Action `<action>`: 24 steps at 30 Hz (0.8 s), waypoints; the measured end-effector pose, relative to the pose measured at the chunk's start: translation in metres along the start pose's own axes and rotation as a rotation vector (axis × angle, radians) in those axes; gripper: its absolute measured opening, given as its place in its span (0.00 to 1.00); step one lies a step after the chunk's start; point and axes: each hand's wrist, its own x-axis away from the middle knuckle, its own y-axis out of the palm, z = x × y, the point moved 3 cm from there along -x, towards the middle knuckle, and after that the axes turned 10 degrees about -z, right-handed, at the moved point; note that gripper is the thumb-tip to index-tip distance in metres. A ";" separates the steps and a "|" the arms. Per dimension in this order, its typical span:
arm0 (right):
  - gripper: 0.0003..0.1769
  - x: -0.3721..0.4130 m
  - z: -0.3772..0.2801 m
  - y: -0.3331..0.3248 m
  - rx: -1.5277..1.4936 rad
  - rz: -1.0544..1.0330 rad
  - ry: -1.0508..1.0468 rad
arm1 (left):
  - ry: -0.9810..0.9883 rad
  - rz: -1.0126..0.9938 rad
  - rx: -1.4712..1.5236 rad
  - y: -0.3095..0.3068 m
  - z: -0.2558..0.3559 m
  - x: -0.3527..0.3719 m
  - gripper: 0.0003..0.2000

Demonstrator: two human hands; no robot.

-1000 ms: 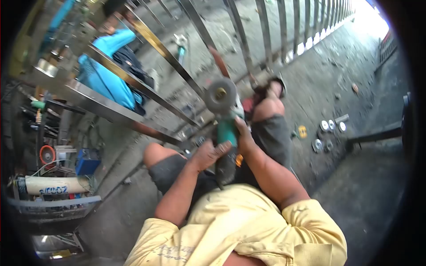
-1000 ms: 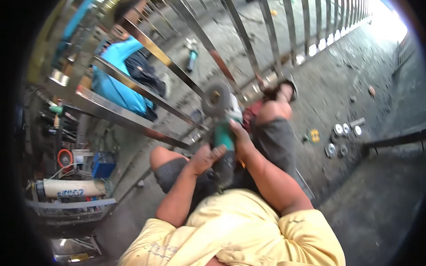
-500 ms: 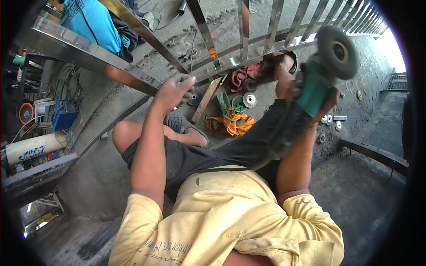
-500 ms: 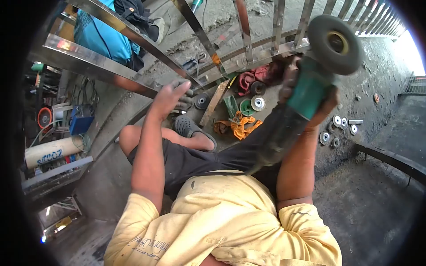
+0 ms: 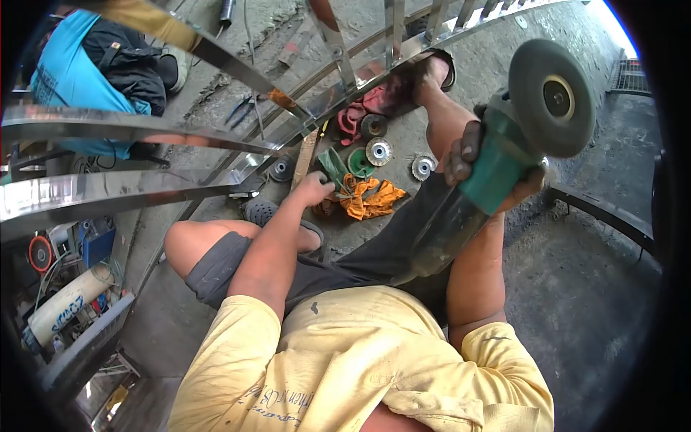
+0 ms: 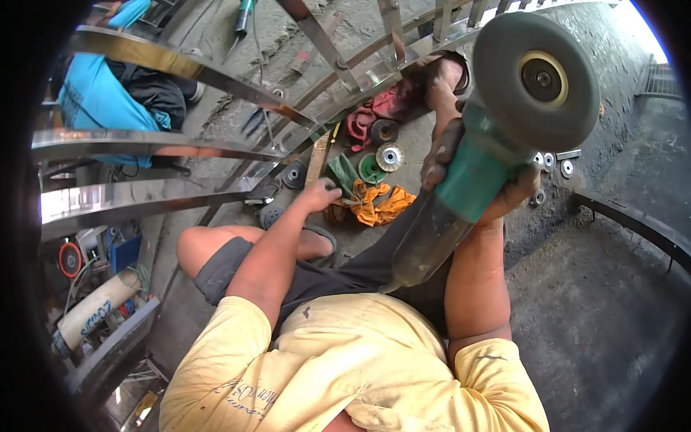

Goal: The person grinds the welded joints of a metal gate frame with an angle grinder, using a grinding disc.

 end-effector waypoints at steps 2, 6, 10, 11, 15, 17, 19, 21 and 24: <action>0.56 -0.003 -0.002 0.000 0.010 0.011 -0.002 | 0.037 0.170 0.110 -0.019 0.012 -0.009 0.24; 0.60 -0.003 -0.008 0.001 -0.015 0.040 -0.007 | 0.010 0.186 0.168 -0.022 0.014 -0.041 0.21; 0.60 -0.003 -0.013 -0.009 -0.046 0.000 -0.007 | -0.005 0.084 0.078 0.016 -0.006 -0.078 0.21; 0.60 -0.002 -0.013 -0.010 -0.054 0.003 0.003 | -0.043 0.059 0.066 0.027 -0.010 -0.083 0.21; 0.59 0.004 -0.013 -0.013 -0.081 0.027 0.035 | -0.104 0.022 0.008 0.053 0.008 -0.080 0.21; 0.59 0.005 -0.012 -0.015 -0.094 0.038 0.044 | -0.110 0.030 -0.023 0.050 0.021 -0.078 0.21; 0.59 0.007 -0.011 -0.017 -0.103 0.044 0.058 | -0.114 0.041 -0.027 0.046 0.030 -0.078 0.21; 0.59 0.007 -0.010 -0.020 -0.127 0.047 0.068 | -0.141 0.156 0.023 0.039 0.035 -0.084 0.18; 0.59 0.011 -0.009 -0.022 -0.138 0.065 0.074 | -0.206 0.286 0.099 0.019 0.034 -0.098 0.15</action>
